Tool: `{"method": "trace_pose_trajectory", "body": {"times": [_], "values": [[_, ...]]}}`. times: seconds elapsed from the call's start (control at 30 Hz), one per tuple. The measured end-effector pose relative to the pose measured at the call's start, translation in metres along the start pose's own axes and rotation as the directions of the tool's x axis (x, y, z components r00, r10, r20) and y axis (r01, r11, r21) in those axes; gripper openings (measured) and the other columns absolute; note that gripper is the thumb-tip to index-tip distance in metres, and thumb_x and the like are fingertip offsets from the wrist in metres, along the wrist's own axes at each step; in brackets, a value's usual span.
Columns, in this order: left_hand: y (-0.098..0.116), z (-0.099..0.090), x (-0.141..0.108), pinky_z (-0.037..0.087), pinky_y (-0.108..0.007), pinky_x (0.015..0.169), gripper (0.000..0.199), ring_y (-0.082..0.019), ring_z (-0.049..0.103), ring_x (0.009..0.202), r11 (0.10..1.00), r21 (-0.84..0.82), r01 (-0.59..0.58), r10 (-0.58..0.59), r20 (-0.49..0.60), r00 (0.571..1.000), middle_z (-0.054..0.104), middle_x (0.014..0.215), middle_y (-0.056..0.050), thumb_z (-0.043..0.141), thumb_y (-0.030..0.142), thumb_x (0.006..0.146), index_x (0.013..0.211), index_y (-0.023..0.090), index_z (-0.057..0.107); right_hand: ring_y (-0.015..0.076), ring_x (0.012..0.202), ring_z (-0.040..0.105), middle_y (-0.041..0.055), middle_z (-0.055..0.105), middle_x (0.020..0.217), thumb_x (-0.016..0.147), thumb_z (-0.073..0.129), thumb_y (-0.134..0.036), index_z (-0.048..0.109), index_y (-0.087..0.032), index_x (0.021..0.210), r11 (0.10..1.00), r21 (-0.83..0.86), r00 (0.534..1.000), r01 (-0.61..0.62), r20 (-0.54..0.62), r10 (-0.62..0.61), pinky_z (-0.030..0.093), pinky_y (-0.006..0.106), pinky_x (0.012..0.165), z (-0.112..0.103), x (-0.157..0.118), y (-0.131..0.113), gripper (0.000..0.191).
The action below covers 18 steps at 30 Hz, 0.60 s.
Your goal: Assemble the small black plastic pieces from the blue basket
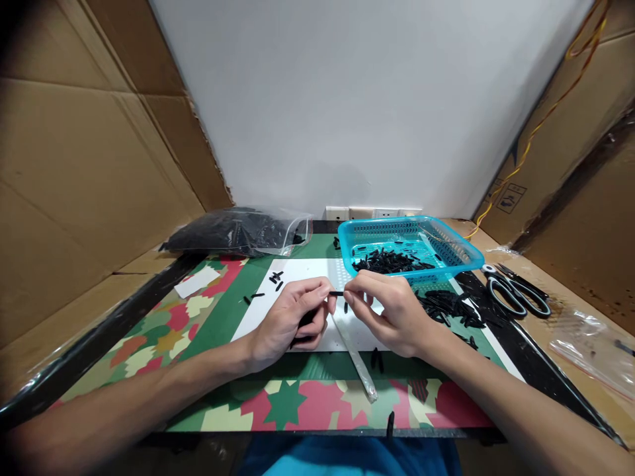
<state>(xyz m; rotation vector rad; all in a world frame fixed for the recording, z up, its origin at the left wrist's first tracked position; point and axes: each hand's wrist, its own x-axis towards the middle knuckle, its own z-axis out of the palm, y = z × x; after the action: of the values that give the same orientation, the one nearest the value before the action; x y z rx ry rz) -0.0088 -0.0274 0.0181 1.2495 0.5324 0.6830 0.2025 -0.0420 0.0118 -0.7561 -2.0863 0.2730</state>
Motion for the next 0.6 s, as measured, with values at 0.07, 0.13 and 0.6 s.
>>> {"method": "trace_pose_trajectory", "body": {"times": [0.07,0.13,0.6], "values": [[0.0005,0.0006,-0.0001,0.028,-0.014,0.036,0.033,-0.003,0.021,0.035,1.000,0.007,0.007,-0.007,-0.004,1.000,0.033,0.044,0.011,0.051,0.046,0.100,0.083,0.017,0.055,0.0112,0.064,0.050,-0.0007,0.057,0.073,0.102,0.049,-0.021,0.059,-0.018,0.087,0.999,0.026,0.999,-0.047,0.015,0.047,0.038,0.024,0.062,-0.0011,0.0011,-0.0011,0.019],[0.0007,0.0009,-0.0002,0.029,-0.014,0.036,0.035,-0.003,0.021,0.035,1.000,0.016,0.012,-0.011,-0.006,1.000,0.033,0.044,0.011,0.050,0.046,0.100,0.083,0.017,0.056,0.0109,0.064,0.050,-0.0012,0.057,0.072,0.103,0.048,-0.025,0.059,-0.018,0.084,0.995,0.056,0.996,-0.088,0.034,0.086,0.038,0.024,0.062,-0.0017,0.0019,-0.0016,0.023],[-0.0012,-0.0011,0.0007,0.027,-0.014,0.034,0.034,-0.003,0.019,0.035,1.000,0.012,-0.017,0.016,0.011,1.000,0.032,0.044,0.011,0.048,0.047,0.101,0.085,0.018,0.055,0.0109,0.066,0.053,-0.0010,0.059,0.075,0.104,0.049,-0.025,0.060,-0.018,0.087,0.990,0.101,0.994,-0.095,0.068,0.088,0.039,0.023,0.064,-0.0012,0.0008,-0.0007,0.022]]}}
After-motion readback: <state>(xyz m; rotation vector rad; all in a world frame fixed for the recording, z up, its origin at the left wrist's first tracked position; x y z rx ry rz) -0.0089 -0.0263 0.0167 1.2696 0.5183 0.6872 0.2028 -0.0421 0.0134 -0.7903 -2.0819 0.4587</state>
